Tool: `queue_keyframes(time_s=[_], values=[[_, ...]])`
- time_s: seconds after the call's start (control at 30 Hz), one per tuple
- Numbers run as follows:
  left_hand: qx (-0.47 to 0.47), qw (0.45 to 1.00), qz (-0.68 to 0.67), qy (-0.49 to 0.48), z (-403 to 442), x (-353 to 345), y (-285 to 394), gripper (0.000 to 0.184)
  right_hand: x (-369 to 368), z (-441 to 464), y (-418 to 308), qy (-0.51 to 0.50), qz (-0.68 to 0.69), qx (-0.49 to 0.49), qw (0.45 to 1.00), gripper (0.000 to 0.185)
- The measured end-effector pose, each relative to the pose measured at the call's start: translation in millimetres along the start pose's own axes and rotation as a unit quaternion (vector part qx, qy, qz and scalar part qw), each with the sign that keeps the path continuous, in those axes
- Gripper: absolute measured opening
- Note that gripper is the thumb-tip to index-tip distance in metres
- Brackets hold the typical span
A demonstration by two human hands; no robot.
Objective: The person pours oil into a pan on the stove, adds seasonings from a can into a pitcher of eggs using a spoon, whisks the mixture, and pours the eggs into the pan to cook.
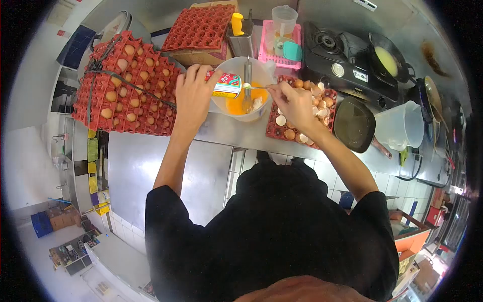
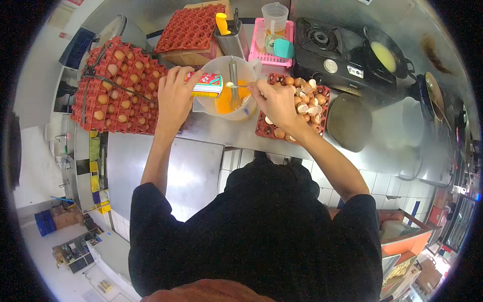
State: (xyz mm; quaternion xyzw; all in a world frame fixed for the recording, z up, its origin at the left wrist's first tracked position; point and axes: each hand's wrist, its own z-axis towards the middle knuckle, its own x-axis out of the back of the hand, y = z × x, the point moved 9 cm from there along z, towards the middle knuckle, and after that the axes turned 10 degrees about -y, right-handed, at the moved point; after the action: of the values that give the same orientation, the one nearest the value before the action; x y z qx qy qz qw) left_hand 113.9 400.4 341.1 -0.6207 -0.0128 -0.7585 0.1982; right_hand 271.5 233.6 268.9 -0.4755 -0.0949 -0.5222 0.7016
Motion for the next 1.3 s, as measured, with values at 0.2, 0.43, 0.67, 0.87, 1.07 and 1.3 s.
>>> queue_keyframes(time_s=[0.2, 0.43, 0.67, 0.87, 1.07, 1.3], values=[[-0.02, 1.0, 0.01, -0.02, 8, 2, -3, 0.044, 11, 3, 3, 0.013, 0.115, -0.086, 0.99, 0.032], [0.061, 0.979, -0.184, -0.065, -7, -19, -26, 0.067, -6, 0, 19, 0.008, 0.355, -0.209, 0.911, 0.032], [0.109, 0.949, -0.296, -0.021, -36, -28, -45, 0.07, -8, 4, 23, 0.035, 0.462, -0.25, 0.85, 0.034], [0.121, 0.893, -0.432, 0.038, -52, -40, -59, 0.07, 8, 15, 1, 0.041, 0.465, -0.257, 0.846, 0.034], [0.103, 0.878, -0.467, 0.032, -51, -37, -65, 0.074, 25, 36, -66, 0.02, 0.273, -0.029, 0.961, 0.022], [0.056, 0.876, -0.479, 0.024, -41, -20, -57, 0.079, 3, 43, -146, -0.07, -0.127, 0.342, 0.928, 0.019]])
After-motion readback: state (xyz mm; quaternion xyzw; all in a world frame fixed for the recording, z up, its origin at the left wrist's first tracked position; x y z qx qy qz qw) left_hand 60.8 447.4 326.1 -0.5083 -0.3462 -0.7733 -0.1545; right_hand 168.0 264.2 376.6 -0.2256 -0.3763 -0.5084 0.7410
